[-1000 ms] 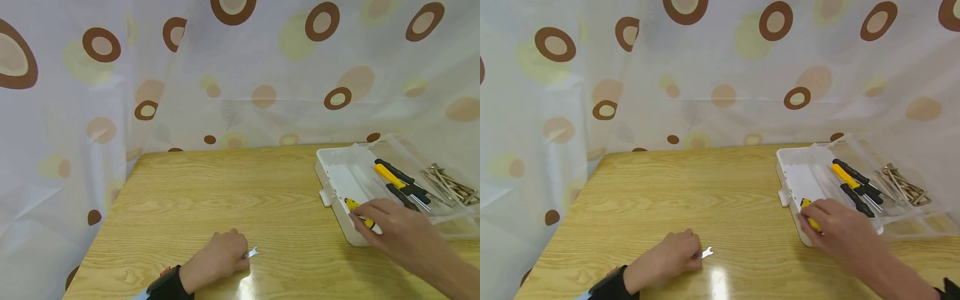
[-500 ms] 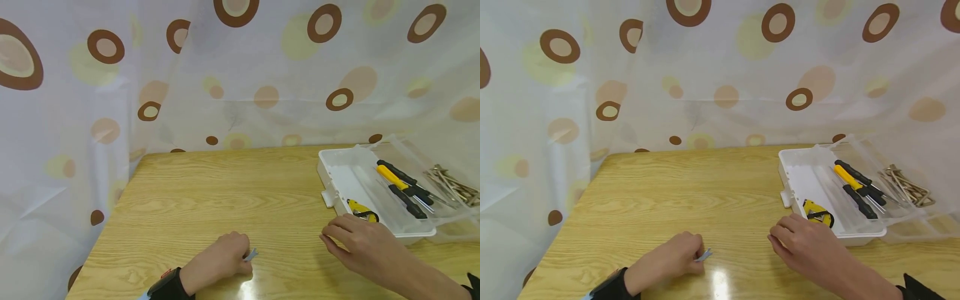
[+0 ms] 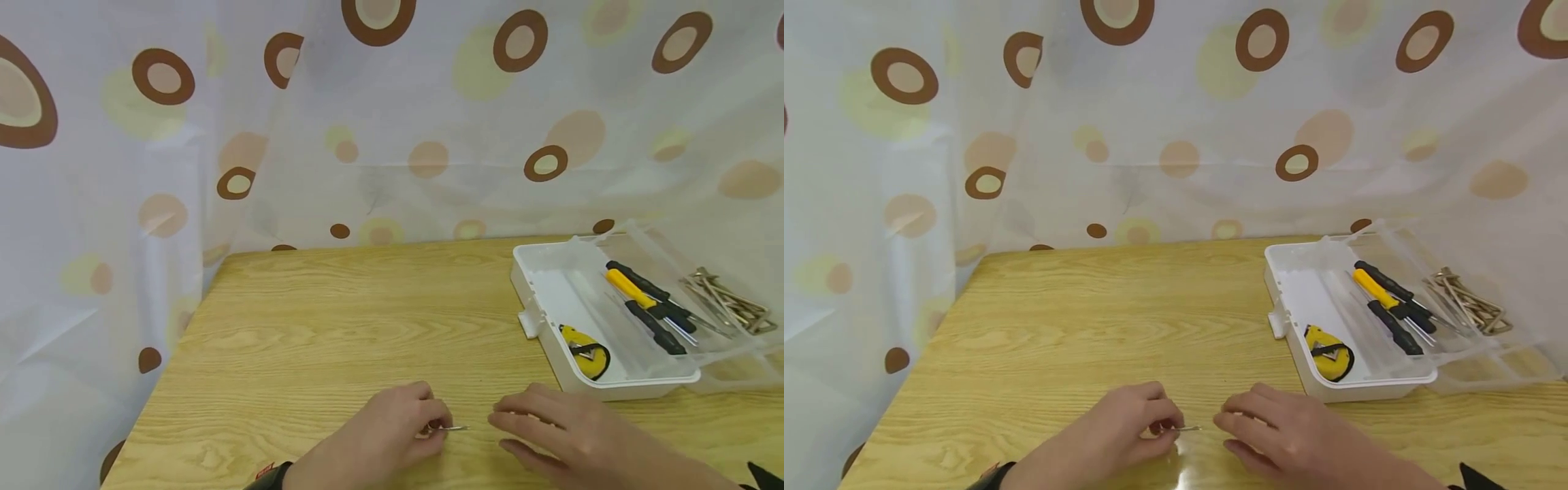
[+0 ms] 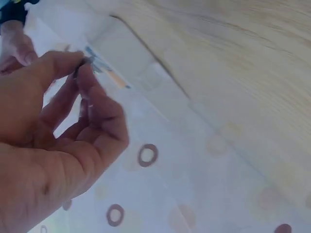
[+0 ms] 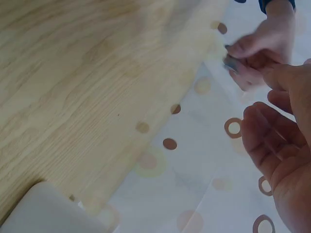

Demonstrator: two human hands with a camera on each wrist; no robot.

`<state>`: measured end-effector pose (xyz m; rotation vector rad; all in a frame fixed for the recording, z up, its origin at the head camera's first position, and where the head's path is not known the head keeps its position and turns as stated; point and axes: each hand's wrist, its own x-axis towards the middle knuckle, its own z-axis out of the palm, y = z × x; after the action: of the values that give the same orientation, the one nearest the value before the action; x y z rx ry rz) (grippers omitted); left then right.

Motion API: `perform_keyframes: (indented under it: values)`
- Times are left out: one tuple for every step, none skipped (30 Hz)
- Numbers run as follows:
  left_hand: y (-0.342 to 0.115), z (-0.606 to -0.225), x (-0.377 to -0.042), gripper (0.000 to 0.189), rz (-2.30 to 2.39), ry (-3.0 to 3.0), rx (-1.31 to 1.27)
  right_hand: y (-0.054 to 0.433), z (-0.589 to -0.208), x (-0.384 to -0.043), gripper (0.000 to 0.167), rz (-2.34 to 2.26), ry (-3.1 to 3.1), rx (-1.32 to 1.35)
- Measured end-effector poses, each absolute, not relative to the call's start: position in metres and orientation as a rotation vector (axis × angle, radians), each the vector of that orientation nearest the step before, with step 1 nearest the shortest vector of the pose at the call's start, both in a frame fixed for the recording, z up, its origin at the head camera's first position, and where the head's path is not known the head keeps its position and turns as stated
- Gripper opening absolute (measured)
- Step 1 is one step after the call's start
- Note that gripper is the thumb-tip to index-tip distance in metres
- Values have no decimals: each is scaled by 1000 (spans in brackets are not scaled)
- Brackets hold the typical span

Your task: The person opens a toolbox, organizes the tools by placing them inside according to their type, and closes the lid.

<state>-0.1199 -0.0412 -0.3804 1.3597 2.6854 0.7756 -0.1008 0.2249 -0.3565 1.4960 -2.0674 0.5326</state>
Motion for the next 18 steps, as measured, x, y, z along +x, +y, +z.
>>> perform_keyframes:
  values:
    - [-39,-378,-117,8,852,2662,1398,223,-355,-99,24,538,-2051,1523]
    - [-38,-375,-114,8,928,2641,1455,222,-354,-98,23,545,-2045,1544]
    - [-37,-374,-112,8,1007,2617,1512,222,-353,-96,23,539,-2042,1560]
    - [-36,-373,-110,7,1076,2603,1574,222,-353,-95,23,533,-2042,1573]
    - [-34,-373,-108,6,1133,2599,1633,223,-352,-94,23,531,-2060,1582]
    - [-33,-373,-108,5,1173,2605,1697,225,-352,-92,23,524,-2085,1585]
    - [-32,-374,-107,5,1204,2615,1759,226,-353,-91,23,515,-2093,1589]
    - [-31,-374,-107,4,1231,2618,1818,228,-353,-90,23,524,-2121,1586]
    - [-30,-375,-107,5,1262,2604,1863,229,-354,-89,23,535,-2145,1583]
    - [-30,-375,-107,5,1273,2603,1906,230,-356,-88,21,568,-2149,1585]
    - [-29,-376,-107,6,1279,2607,1944,231,-357,-88,20,611,-2157,1581]
    - [-28,-376,-106,7,1268,2626,1977,231,-358,-87,18,653,-2155,1573]
    - [-28,-376,-106,12,1259,2649,1985,231,-358,-87,17,687,-2156,1559]
    - [-29,-376,-105,19,1246,2687,1980,232,-357,-86,17,721,-2167,1540]
    - [-29,-376,-104,28,1235,2729,1956,233,-355,-88,16,756,-2122,1540]
    - [-31,-376,-103,37,1217,2785,1922,235,-352,-89,16,771,-2099,1516]
    - [-33,-376,-102,45,1218,2822,1878,240,-347,-90,17,776,-2096,1474]
    - [-36,-377,-101,51,1214,2857,1828,246,-341,-90,20,763,-2090,1419]
